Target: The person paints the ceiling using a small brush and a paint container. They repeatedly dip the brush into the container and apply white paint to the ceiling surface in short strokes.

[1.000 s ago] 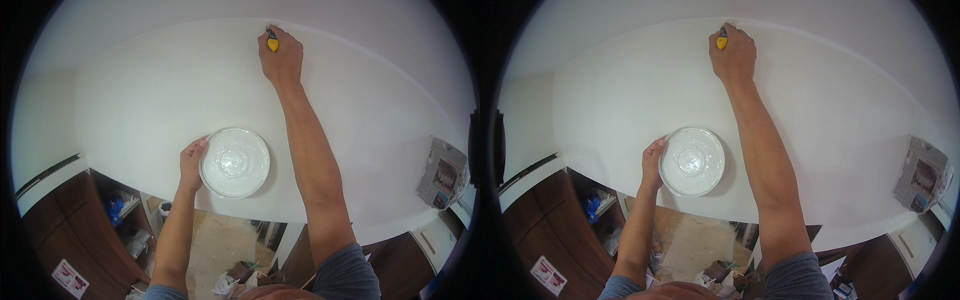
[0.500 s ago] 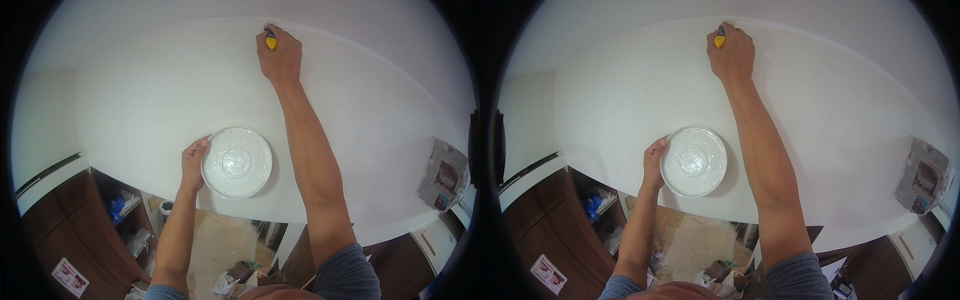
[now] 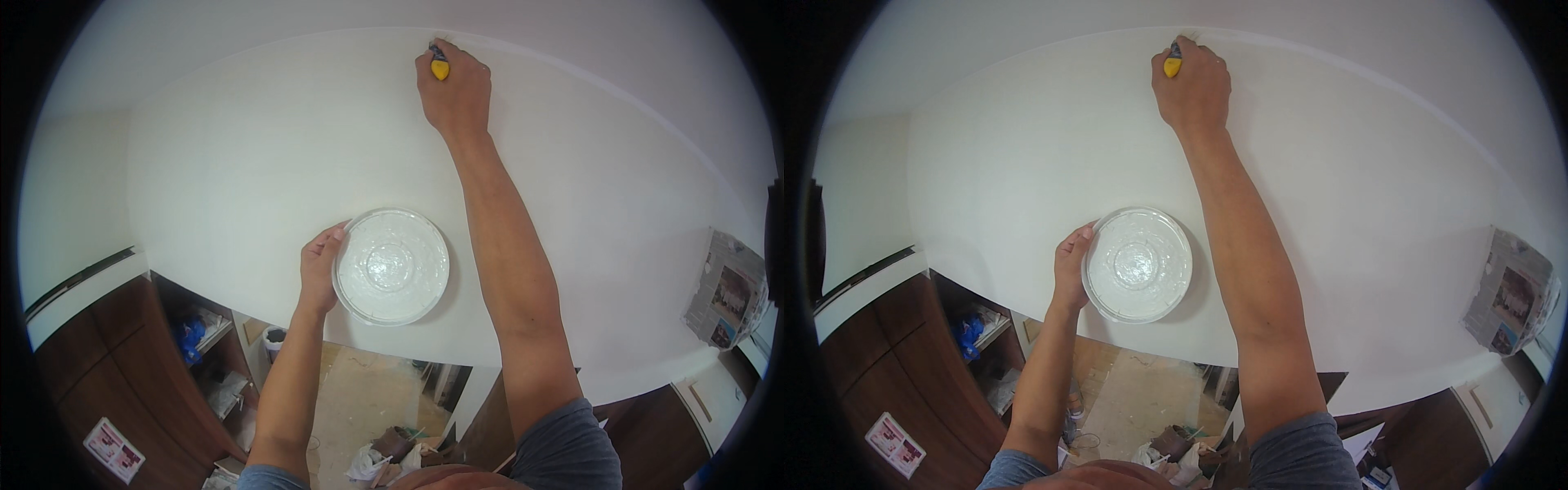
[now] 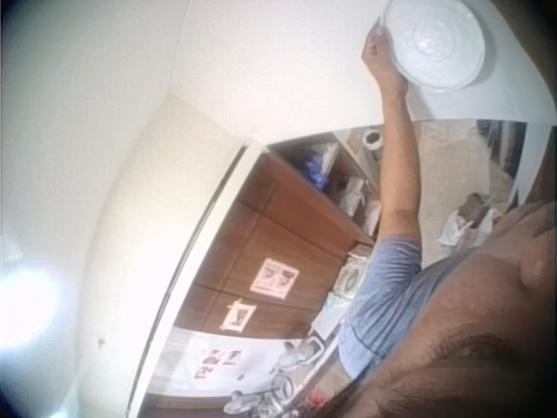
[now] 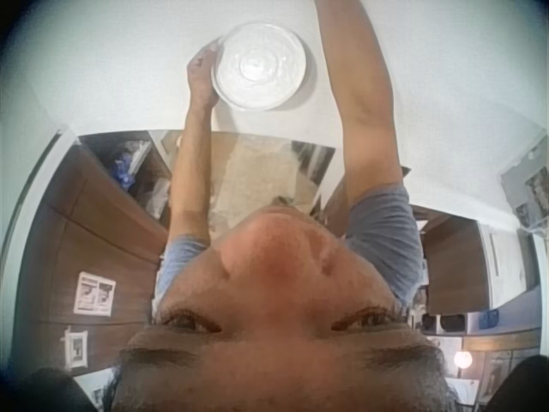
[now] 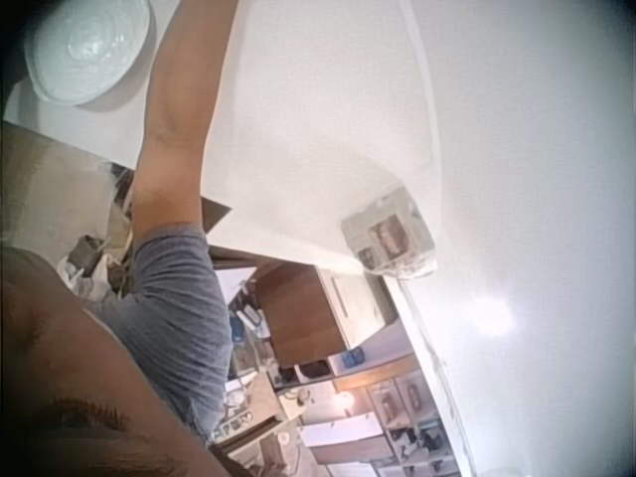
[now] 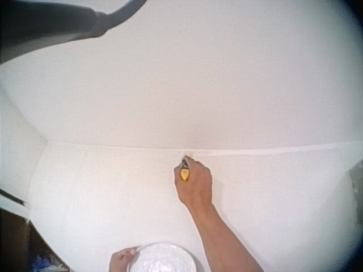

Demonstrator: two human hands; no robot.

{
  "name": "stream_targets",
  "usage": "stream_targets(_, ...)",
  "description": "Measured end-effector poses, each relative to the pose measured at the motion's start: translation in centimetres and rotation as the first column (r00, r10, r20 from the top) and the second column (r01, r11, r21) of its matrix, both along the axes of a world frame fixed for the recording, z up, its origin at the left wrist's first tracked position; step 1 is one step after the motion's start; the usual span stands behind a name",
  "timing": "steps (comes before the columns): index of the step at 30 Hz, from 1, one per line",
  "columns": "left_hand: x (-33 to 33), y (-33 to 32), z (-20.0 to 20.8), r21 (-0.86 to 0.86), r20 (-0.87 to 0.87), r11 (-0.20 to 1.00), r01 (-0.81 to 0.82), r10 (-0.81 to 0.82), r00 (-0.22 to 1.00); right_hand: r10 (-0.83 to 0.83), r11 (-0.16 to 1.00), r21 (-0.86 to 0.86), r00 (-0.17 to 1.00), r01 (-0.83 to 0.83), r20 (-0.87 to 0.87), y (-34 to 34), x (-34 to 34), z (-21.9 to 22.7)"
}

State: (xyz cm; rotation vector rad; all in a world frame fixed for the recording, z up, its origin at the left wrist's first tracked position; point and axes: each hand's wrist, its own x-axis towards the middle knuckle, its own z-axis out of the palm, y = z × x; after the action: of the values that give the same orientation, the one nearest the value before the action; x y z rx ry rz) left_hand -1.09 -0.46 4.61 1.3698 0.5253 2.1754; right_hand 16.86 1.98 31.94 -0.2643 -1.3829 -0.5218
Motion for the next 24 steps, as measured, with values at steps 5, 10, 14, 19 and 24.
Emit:
stream_targets(5, 0.1, 0.1, 0.0, 0.013, -0.013, 1.0, 0.003, -0.003, 1.0, -0.014, 1.0, -0.009, 1.0, 0.015, 0.021, 0.3, -0.2, 0.2)
stream_targets(10, 0.1, 0.1, -0.1, 0.018, -0.011, 1.0, 0.013, -0.013, 1.0, -0.015, 1.0, -0.011, 1.0, 0.015, 0.022, 0.2, -0.6, 0.1)
stream_targets(14, 0.0, 0.0, -0.1, 0.013, -0.01, 1.0, 0.007, -0.006, 1.0, -0.02, 1.0, -0.015, 0.999, 0.02, 0.034, 0.0, -0.9, 0.2)
stream_targets(19, 0.0, 0.0, 0.0, 0.011, 0.004, 1.0, 0.028, -0.028, 1.0, 0.007, 1.0, 0.026, 1.0, -0.007, 0.013, 0.5, -1.2, 0.2)
stream_targets(24, -0.1, 0.1, -0.1, 0.011, -0.008, 1.0, 0.0, 0.0, 1.0, 0.015, 1.0, -0.009, 0.998, -0.014, 0.068, -0.1, -1.4, -0.3)
